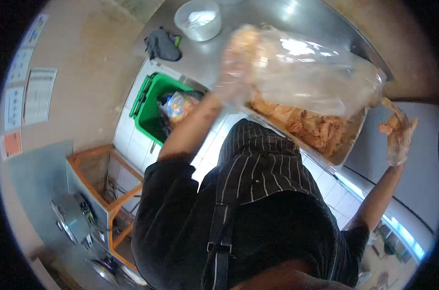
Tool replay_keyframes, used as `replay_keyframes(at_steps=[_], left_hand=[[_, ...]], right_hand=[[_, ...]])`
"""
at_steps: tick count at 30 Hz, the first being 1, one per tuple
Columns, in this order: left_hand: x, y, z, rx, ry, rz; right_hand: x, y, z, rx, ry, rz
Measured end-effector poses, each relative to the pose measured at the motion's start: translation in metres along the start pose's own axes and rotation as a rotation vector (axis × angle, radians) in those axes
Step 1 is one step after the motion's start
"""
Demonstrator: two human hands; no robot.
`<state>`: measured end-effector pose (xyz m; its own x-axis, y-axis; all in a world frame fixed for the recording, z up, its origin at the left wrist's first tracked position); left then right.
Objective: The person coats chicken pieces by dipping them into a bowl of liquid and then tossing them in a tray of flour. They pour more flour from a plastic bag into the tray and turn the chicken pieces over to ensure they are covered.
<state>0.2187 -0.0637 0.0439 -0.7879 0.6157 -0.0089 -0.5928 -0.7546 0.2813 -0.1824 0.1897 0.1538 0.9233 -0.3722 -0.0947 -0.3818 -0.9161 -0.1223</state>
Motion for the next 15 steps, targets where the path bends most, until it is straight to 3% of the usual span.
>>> replay_keyframes(at_steps=[1,2,3,4,5,6,8,9,11,13,15], left_hand=[[-0.044,-0.012,0.0,-0.027,0.207,0.038],[-0.076,-0.027,0.009,0.004,-0.355,0.133],[-0.106,-0.052,0.033,0.1,0.027,0.232],[-0.154,-0.081,0.02,0.041,0.303,0.379],[-0.162,-0.089,0.066,0.099,0.336,0.364],[-0.216,-0.122,0.034,0.002,-0.026,0.559],[-0.262,-0.167,0.057,-0.025,-0.05,0.441],[-0.271,-0.176,0.051,-0.024,-0.05,0.441],[-0.287,-0.202,0.017,0.012,0.273,0.61],[-0.3,-0.224,-0.014,-0.269,1.075,0.498],[-0.285,-0.22,-0.047,-0.827,0.85,0.504]], right_hand=[[-0.008,0.009,0.011,-0.022,0.153,-0.115],[-0.026,0.023,0.028,-0.002,0.506,-0.503],[-0.014,0.027,0.034,0.005,0.507,-0.522],[0.002,0.027,0.036,-0.031,0.463,-0.286],[0.018,0.024,0.033,-0.065,0.416,-0.049],[0.036,0.024,0.029,-0.028,0.481,-0.003],[0.036,0.027,0.052,-0.02,0.496,0.019],[0.037,0.027,0.061,-0.022,0.509,0.054],[0.046,0.027,0.07,0.003,0.541,0.102],[0.049,0.025,0.08,0.024,0.577,0.157],[0.034,0.027,0.094,0.065,0.549,0.045]])
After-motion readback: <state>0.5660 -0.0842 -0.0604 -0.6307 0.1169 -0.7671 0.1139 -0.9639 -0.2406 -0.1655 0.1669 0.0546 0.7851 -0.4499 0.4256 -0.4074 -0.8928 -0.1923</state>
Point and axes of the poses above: each hand's wrist, its own y-axis towards the middle knuckle, its own x-axis out of the palm, z = x × y, the point moved 2 cm from there along y, towards the middle knuckle, and after that the axes turned 8 degrees about -z, right-handed, at the moved point
